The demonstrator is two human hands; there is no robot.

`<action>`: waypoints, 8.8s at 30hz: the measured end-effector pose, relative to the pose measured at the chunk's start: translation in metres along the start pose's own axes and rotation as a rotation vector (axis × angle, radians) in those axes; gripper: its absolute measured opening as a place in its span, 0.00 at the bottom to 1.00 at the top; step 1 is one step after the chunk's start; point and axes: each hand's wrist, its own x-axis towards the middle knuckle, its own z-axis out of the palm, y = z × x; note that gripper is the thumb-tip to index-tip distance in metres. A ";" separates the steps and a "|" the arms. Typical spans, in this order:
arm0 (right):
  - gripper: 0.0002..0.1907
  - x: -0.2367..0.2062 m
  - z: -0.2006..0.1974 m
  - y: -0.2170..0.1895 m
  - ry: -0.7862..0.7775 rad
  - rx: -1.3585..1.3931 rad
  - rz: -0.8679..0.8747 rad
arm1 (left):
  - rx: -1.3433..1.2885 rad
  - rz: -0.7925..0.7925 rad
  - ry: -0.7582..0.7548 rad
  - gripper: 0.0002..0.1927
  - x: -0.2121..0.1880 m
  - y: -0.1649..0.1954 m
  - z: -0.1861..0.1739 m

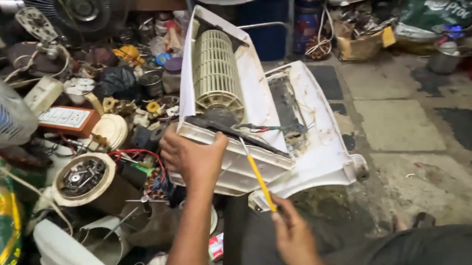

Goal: The person uses a screwdriver to remove screws from a white plastic appliance housing, then detaches and removes the internal motor and fan assembly. They separate the fan cage from the motor and inspect the components.

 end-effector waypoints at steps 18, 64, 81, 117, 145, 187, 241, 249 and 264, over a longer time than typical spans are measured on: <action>0.20 0.076 -0.055 -0.033 -0.017 0.072 0.008 | 0.658 1.086 -0.662 0.16 0.099 0.122 0.000; 0.29 0.285 -0.250 -0.347 -0.681 -1.659 -0.055 | 0.689 1.182 -0.637 0.09 0.100 0.234 0.081; 0.20 0.193 -0.130 -0.069 -0.109 0.087 0.131 | 0.629 1.412 -0.520 0.12 0.111 0.222 0.075; 0.25 0.185 -0.202 0.040 -0.113 -0.372 -0.178 | 0.598 1.111 -0.535 0.20 0.083 0.187 0.139; 0.18 0.391 -0.158 -0.015 -0.147 -0.496 -0.854 | 0.318 1.226 -0.519 0.25 0.050 0.129 0.232; 0.13 0.554 -0.319 -0.096 0.434 -0.463 -0.711 | 0.228 1.204 -0.018 0.14 -0.009 0.169 0.324; 0.10 0.539 -0.392 -0.163 0.382 -0.475 -0.694 | -0.596 -0.863 -0.837 0.77 0.092 0.374 0.462; 0.11 0.490 -0.400 -0.160 0.373 -0.469 -0.738 | -1.323 -0.974 -1.222 0.25 0.037 0.355 0.442; 0.20 0.393 -0.436 -0.165 0.119 -0.655 -1.337 | -1.302 -0.786 -1.188 0.21 -0.012 0.360 0.412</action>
